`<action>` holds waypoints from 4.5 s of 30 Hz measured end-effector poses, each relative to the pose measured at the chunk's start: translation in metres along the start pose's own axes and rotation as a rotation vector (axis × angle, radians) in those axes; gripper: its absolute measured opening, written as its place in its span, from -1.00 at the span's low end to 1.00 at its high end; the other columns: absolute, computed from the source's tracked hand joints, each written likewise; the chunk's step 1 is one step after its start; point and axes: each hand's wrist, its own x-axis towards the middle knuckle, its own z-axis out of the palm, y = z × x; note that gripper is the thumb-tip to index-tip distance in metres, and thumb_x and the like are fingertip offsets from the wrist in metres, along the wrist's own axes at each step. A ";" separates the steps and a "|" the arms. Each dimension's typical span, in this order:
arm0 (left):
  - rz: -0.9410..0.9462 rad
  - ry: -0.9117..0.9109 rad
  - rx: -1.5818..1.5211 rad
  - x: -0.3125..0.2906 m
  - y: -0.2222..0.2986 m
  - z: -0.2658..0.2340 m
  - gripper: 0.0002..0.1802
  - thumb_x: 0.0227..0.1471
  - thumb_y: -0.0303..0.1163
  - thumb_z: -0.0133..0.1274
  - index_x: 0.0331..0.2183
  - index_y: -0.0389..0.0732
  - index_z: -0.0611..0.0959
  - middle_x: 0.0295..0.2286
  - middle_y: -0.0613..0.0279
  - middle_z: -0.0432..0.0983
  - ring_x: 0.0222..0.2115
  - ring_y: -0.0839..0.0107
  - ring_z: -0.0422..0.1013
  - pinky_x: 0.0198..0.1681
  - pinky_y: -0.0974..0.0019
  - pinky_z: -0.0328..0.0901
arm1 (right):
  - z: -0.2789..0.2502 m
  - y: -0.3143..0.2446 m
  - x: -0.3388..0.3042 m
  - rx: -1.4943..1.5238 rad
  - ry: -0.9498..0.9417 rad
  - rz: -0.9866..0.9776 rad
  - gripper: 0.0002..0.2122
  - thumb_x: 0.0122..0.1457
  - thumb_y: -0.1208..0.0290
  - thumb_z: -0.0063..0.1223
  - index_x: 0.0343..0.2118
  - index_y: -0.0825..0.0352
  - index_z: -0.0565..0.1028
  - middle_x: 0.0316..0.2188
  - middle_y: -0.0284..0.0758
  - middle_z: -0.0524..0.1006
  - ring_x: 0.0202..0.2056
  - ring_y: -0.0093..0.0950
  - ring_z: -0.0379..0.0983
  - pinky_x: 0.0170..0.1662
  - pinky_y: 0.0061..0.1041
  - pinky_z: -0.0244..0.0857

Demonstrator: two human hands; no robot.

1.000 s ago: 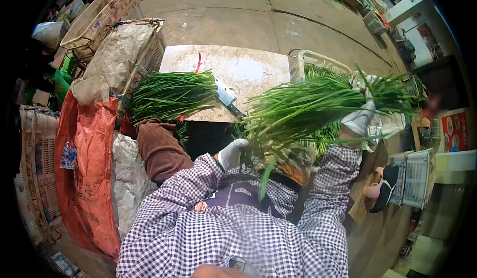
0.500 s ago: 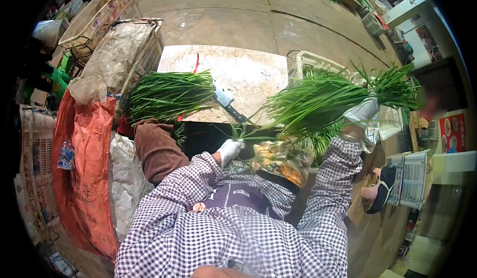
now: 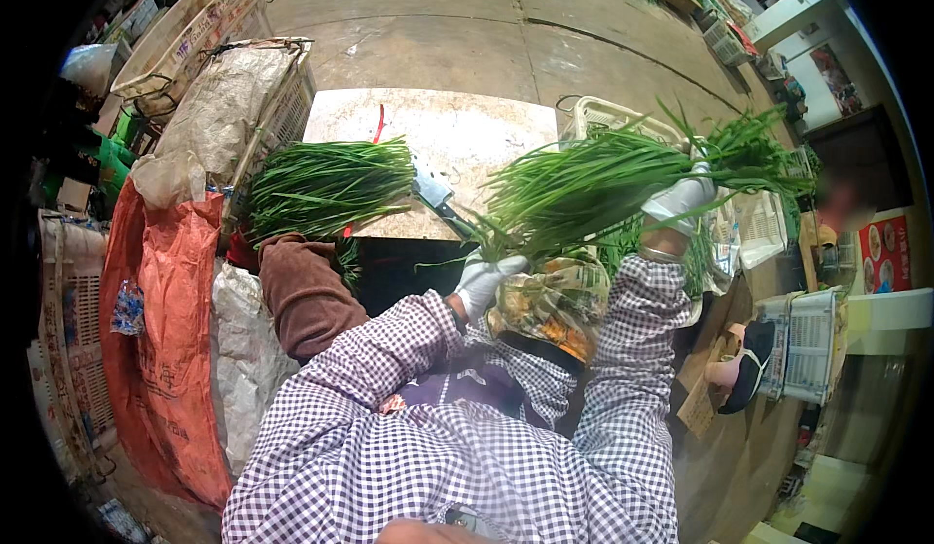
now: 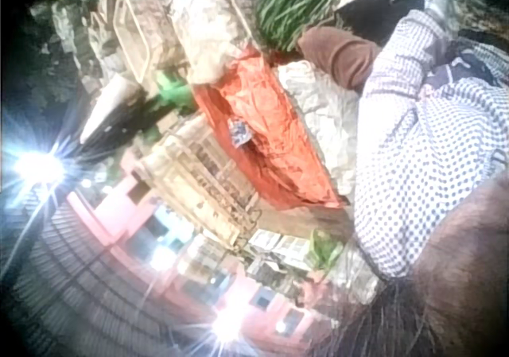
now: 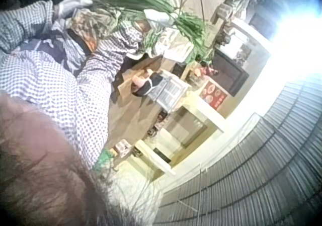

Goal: The person gathers bunches of green vegetables, trims the root ends with a knife on a white board, and ties each bunch with a piece of white string.

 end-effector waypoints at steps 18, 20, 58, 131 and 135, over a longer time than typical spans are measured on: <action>-0.322 -0.120 0.031 0.020 -0.048 -0.032 -0.42 0.02 -0.04 0.19 -0.07 -0.29 0.54 -0.22 0.13 0.52 -0.20 0.37 0.40 -0.10 0.32 0.28 | 0.018 0.010 -0.001 0.054 0.045 -0.079 -0.88 0.19 0.49 -0.01 -0.25 0.41 0.46 -0.35 -0.27 0.52 -0.34 -0.50 0.47 -0.19 -0.48 0.43; -0.358 0.022 0.058 0.031 -0.044 -0.023 -0.37 0.02 -0.04 0.17 -0.01 -0.30 0.51 -0.17 0.07 0.51 -0.16 0.29 0.40 -0.06 0.28 0.27 | 0.025 0.014 -0.020 0.009 0.047 -0.094 -0.87 0.19 0.50 -0.03 -0.24 0.40 0.47 -0.36 -0.29 0.51 -0.36 -0.48 0.46 -0.23 -0.49 0.42; -0.392 0.099 0.199 0.071 0.020 -0.072 -0.69 0.24 -0.12 -0.22 -0.27 -0.07 0.54 -0.45 0.39 0.51 -0.48 0.51 0.38 -0.32 0.31 0.22 | -0.052 -0.130 -0.038 0.462 -0.476 0.094 -0.97 0.27 0.45 -0.18 -0.30 0.25 0.27 -0.42 -0.45 0.18 -0.31 -0.52 0.19 0.02 -0.45 0.16; 0.570 0.091 1.528 -0.095 0.175 -0.021 -0.77 -0.09 -0.31 0.23 -0.28 0.00 0.71 -0.42 0.28 0.54 -0.52 0.32 0.49 -0.39 0.31 0.38 | 0.018 -0.005 -0.112 -0.161 -0.871 0.475 -0.58 -0.04 0.60 0.30 -0.08 0.29 0.45 -0.21 -0.35 0.51 -0.17 -0.40 0.49 -0.14 -0.36 0.46; 0.711 -0.075 1.019 -0.077 0.192 0.009 -0.60 -0.17 -0.56 0.29 -0.19 -0.06 0.71 -0.37 0.37 0.46 -0.42 0.56 0.35 -0.33 0.49 0.30 | 0.028 0.012 -0.125 -0.073 -0.636 0.743 -0.63 0.04 0.60 0.23 -0.06 0.34 0.42 -0.28 -0.33 0.53 -0.22 -0.42 0.52 -0.11 -0.36 0.47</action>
